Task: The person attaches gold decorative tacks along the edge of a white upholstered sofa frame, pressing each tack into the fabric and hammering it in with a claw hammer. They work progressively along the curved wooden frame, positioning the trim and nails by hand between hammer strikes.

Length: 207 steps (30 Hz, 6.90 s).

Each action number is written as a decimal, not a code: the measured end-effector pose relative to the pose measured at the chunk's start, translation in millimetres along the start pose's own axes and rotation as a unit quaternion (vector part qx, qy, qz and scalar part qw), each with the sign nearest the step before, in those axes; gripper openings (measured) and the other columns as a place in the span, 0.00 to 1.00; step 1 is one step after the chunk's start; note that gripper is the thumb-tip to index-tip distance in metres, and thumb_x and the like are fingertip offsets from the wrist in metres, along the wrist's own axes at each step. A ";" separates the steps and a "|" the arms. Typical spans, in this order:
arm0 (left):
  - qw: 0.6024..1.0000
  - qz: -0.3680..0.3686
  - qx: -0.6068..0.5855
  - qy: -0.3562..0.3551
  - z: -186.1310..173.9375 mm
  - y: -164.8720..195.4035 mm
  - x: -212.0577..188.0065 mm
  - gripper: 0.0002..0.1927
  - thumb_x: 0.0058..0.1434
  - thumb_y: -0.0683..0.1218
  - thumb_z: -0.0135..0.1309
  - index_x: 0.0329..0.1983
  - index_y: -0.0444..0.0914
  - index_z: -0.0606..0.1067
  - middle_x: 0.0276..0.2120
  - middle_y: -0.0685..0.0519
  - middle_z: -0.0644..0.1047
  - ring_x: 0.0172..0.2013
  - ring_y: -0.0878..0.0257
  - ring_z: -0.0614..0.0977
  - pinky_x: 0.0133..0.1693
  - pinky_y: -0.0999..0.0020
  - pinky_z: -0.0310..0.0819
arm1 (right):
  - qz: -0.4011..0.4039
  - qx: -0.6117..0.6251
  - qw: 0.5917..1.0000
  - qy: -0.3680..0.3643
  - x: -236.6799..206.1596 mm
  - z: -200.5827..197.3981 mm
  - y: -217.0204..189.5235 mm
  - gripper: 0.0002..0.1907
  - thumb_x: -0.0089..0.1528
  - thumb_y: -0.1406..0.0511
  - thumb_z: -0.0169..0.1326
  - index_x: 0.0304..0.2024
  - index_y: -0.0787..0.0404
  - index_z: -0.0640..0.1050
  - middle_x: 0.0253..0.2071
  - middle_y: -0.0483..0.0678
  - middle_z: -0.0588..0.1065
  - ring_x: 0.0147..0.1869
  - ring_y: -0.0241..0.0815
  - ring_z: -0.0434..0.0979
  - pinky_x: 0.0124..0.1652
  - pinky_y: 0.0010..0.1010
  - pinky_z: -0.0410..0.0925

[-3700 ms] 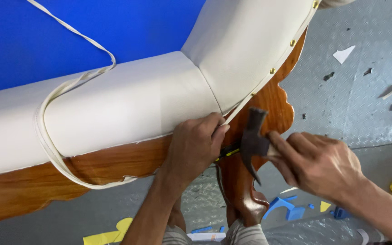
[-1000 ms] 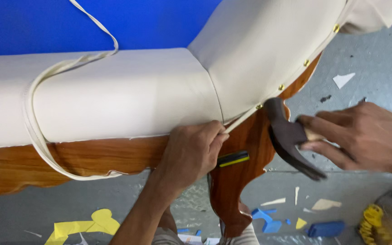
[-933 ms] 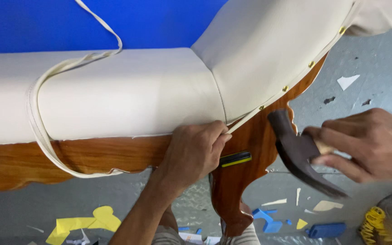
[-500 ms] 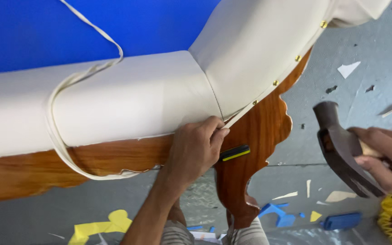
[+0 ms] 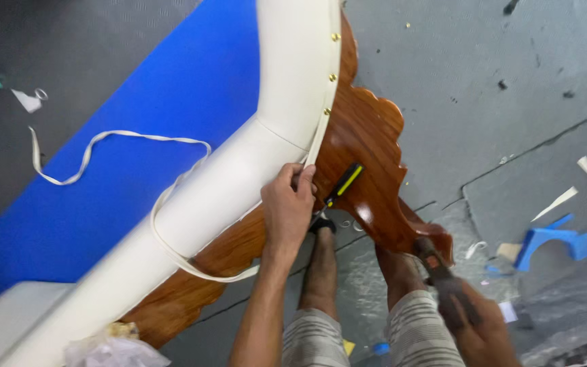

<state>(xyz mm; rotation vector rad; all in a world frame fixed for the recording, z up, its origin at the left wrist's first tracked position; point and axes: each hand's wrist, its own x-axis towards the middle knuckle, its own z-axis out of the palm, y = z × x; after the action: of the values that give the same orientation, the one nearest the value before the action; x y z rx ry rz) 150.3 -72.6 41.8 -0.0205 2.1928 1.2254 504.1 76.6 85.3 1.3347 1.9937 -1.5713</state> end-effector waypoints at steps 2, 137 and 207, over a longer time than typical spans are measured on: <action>0.998 0.031 0.041 0.021 -6.8 3.0 -3.5 0.14 0.66 0.48 0.57 0.33 0.31 0.79 0.18 0.46 0.80 0.19 0.59 0.81 0.24 0.62 0.73 | 0.012 0.075 0.997 0.005 -17.0 36.3 5.8 0.19 0.61 0.74 0.51 0.56 0.65 0.76 0.38 0.53 0.79 0.41 0.37 0.78 0.42 0.27 0.70; 0.904 0.264 0.333 0.031 -331.2 -111.6 -124.2 0.15 0.61 0.46 0.63 0.46 0.33 0.79 0.47 0.43 0.76 0.46 0.50 0.76 0.48 0.51 0.71 | -0.093 0.296 0.925 0.220 -27.6 293.6 -133.7 0.08 0.72 0.71 0.50 0.50 0.71 0.74 0.40 0.54 0.79 0.40 0.41 0.81 0.43 0.33 0.78; 0.882 0.168 0.179 -0.401 -206.5 -23.9 38.9 0.12 0.65 0.47 0.52 0.41 0.34 0.81 0.32 0.41 0.83 0.33 0.50 0.87 0.40 0.58 0.79 | -0.100 0.029 0.831 0.547 109.1 308.3 -265.8 0.07 0.61 0.71 0.64 0.41 0.65 0.82 0.36 0.54 0.80 0.35 0.47 0.83 0.37 0.34 0.75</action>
<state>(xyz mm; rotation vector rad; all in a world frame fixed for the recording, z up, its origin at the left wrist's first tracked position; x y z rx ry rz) 21.4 -235.5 81.3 0.8924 1.6534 0.7536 140.8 -135.8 60.3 2.4855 2.7381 -0.9406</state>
